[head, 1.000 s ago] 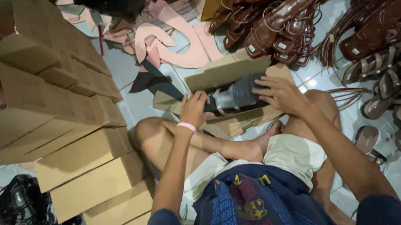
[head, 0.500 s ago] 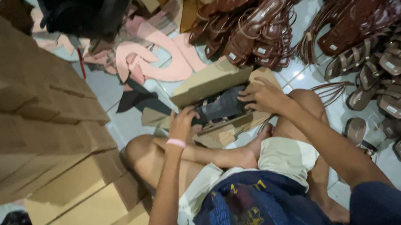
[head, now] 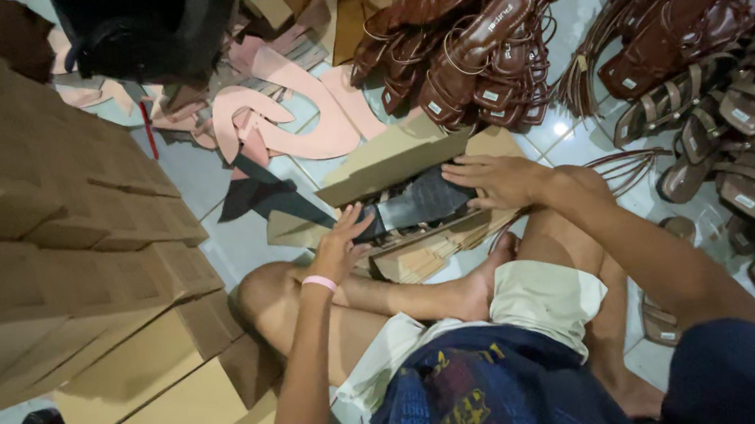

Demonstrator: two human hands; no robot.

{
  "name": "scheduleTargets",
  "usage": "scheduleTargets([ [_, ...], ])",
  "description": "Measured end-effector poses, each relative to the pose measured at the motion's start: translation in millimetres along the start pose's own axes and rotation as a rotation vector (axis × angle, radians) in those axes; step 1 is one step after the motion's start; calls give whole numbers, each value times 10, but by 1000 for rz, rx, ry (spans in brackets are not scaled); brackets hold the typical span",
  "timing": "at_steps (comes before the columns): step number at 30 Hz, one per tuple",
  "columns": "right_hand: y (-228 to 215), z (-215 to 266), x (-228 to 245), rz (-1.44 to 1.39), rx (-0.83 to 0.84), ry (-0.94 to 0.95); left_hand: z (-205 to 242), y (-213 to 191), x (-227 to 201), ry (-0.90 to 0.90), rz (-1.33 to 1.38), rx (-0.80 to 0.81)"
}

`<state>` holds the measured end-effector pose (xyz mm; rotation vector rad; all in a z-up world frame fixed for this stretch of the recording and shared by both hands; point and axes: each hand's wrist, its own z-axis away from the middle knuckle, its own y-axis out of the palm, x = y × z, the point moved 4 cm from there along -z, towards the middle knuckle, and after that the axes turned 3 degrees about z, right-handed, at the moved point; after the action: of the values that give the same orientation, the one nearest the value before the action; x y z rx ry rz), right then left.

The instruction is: The person sits on the floor and repeatedly picks up pairs of brown sandals, places them into small cardboard boxes, and closes the boxes. The person handles the sandals and boxes by hand, stacking the closed boxes to the side.

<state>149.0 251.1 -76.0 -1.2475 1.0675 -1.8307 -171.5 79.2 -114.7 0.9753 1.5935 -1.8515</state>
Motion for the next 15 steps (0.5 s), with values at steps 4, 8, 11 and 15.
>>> scheduleTargets([
  [4,49,26,-5,-24,-9,36,-49,42,-13,-54,93,-11],
  [8,141,43,41,-51,-119,17,-28,6,-28,-48,131,12],
  [11,295,33,24,-159,-215,97,-22,17,-84,52,266,-181],
  [15,442,19,36,-265,-471,180,27,139,-99,-43,276,-263],
])
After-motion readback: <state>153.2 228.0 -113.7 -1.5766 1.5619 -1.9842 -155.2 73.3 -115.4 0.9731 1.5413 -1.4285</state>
